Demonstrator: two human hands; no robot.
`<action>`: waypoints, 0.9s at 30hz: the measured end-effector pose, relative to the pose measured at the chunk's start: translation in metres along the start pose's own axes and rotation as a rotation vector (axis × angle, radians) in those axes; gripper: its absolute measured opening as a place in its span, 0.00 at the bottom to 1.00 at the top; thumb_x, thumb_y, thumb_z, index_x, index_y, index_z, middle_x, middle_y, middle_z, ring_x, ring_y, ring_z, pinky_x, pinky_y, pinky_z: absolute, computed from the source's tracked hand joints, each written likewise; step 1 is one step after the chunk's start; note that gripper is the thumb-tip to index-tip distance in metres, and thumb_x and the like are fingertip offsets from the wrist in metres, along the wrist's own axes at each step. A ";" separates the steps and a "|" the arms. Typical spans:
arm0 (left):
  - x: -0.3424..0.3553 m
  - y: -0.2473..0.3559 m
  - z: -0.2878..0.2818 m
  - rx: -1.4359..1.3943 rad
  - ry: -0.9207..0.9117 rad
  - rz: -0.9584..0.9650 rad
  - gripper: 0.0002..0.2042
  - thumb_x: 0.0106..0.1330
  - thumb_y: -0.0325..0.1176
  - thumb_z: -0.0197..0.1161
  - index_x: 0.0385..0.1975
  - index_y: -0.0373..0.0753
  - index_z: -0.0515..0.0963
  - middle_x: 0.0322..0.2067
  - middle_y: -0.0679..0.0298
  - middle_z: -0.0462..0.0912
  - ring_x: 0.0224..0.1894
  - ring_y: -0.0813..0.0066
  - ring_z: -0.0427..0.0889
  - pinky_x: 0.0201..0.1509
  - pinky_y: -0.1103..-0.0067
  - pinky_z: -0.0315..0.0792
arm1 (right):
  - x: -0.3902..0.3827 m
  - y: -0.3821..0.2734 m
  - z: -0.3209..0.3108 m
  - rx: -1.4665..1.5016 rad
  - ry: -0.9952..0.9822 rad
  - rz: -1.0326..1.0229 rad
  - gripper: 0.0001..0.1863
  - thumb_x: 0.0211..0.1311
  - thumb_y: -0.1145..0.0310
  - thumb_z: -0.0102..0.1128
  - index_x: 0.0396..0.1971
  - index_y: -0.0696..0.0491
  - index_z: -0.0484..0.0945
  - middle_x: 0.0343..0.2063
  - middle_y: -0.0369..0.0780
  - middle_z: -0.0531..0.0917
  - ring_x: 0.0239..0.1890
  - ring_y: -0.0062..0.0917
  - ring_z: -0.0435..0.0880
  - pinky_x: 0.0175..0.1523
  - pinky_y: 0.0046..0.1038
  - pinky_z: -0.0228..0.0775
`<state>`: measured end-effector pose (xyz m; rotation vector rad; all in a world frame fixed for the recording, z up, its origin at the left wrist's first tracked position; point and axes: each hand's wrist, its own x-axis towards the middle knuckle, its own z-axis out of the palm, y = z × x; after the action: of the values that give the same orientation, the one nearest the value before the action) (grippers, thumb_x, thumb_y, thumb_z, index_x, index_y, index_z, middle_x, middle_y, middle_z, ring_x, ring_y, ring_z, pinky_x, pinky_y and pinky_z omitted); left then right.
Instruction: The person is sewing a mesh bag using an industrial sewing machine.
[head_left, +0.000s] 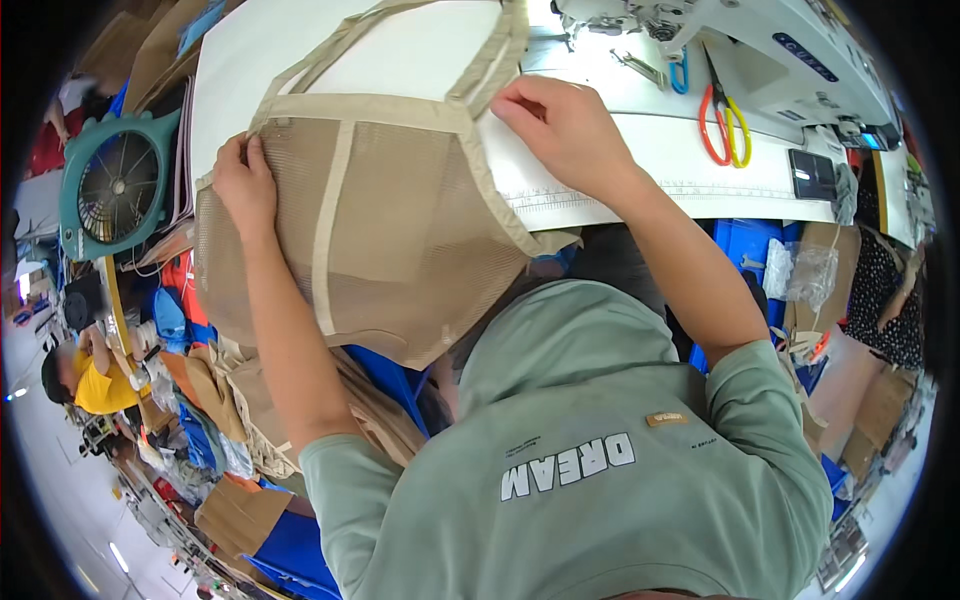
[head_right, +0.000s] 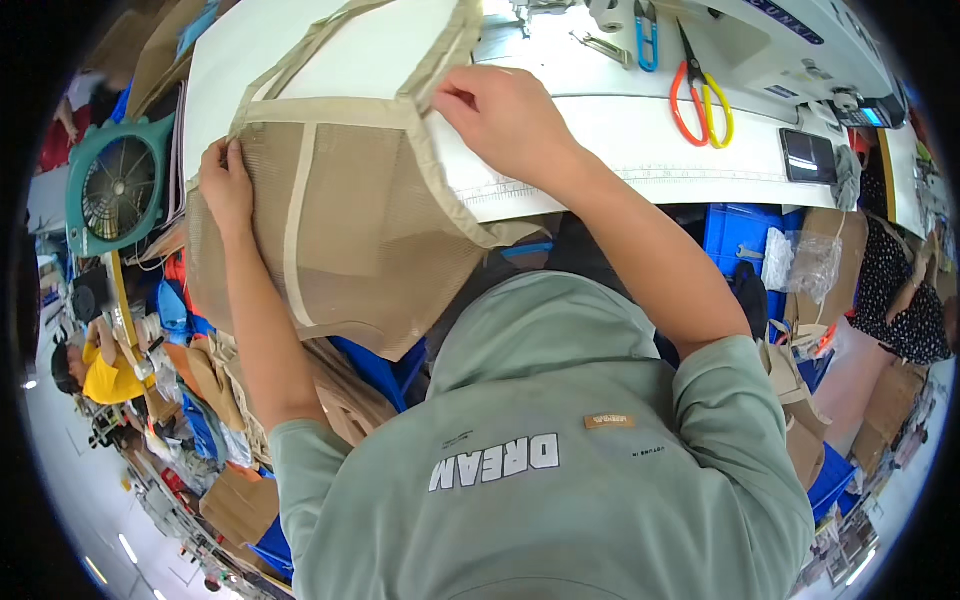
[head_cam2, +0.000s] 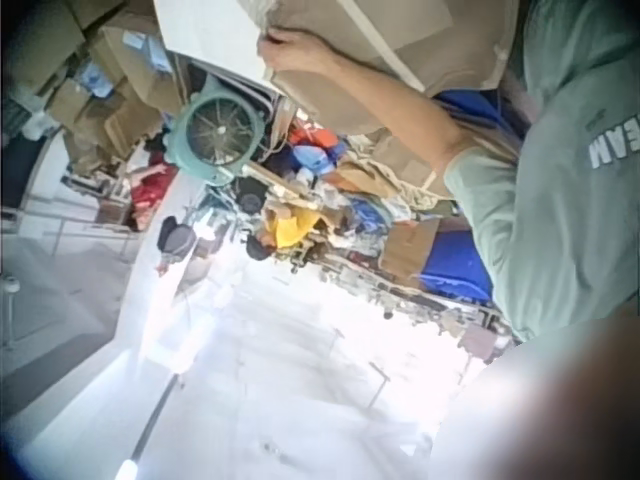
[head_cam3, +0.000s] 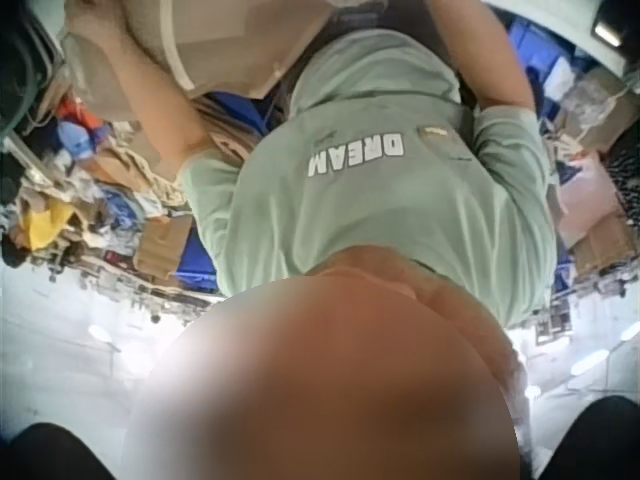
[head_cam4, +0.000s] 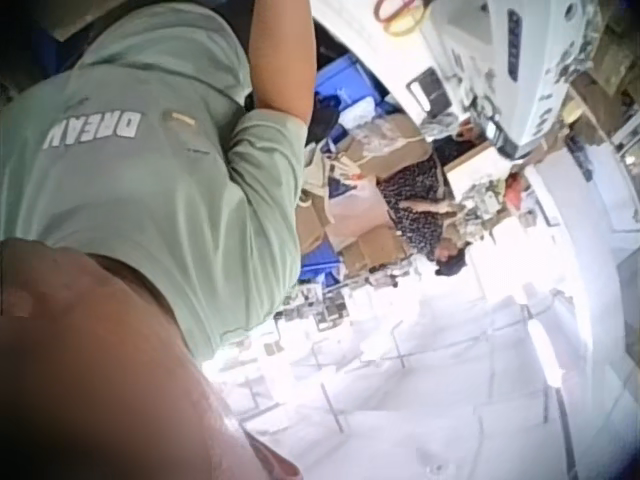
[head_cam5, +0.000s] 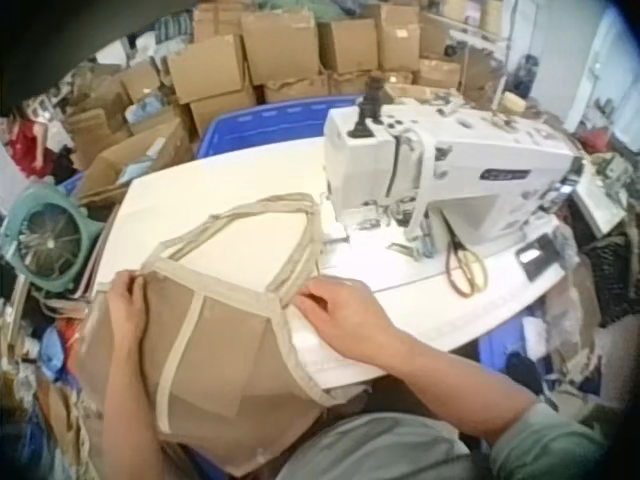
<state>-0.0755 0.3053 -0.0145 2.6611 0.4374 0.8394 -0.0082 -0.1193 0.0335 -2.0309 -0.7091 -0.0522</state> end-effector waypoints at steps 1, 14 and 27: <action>0.007 -0.006 0.002 0.003 0.003 0.016 0.11 0.75 0.35 0.64 0.46 0.33 0.84 0.42 0.49 0.87 0.46 0.48 0.85 0.53 0.60 0.77 | -0.006 -0.001 -0.010 0.041 -0.073 0.135 0.12 0.73 0.63 0.62 0.39 0.57 0.86 0.29 0.43 0.86 0.33 0.39 0.85 0.42 0.38 0.77; 0.096 -0.053 0.049 0.369 0.094 -0.081 0.13 0.74 0.39 0.64 0.47 0.35 0.84 0.44 0.50 0.89 0.47 0.46 0.86 0.54 0.57 0.77 | -0.017 0.001 -0.030 0.114 -0.382 0.069 0.25 0.70 0.52 0.69 0.56 0.57 0.82 0.34 0.39 0.82 0.45 0.32 0.85 0.53 0.30 0.75; 0.096 -0.083 0.045 -0.374 0.207 -0.301 0.13 0.78 0.35 0.62 0.42 0.28 0.81 0.35 0.59 0.85 0.37 0.72 0.78 0.47 0.73 0.75 | 0.019 0.018 -0.016 0.416 -0.366 -0.002 0.27 0.60 0.72 0.64 0.62 0.50 0.81 0.61 0.37 0.83 0.66 0.31 0.76 0.75 0.34 0.64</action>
<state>0.0105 0.4073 -0.0337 2.1130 0.6416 0.9926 0.0202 -0.1306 0.0343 -1.6517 -0.8665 0.4423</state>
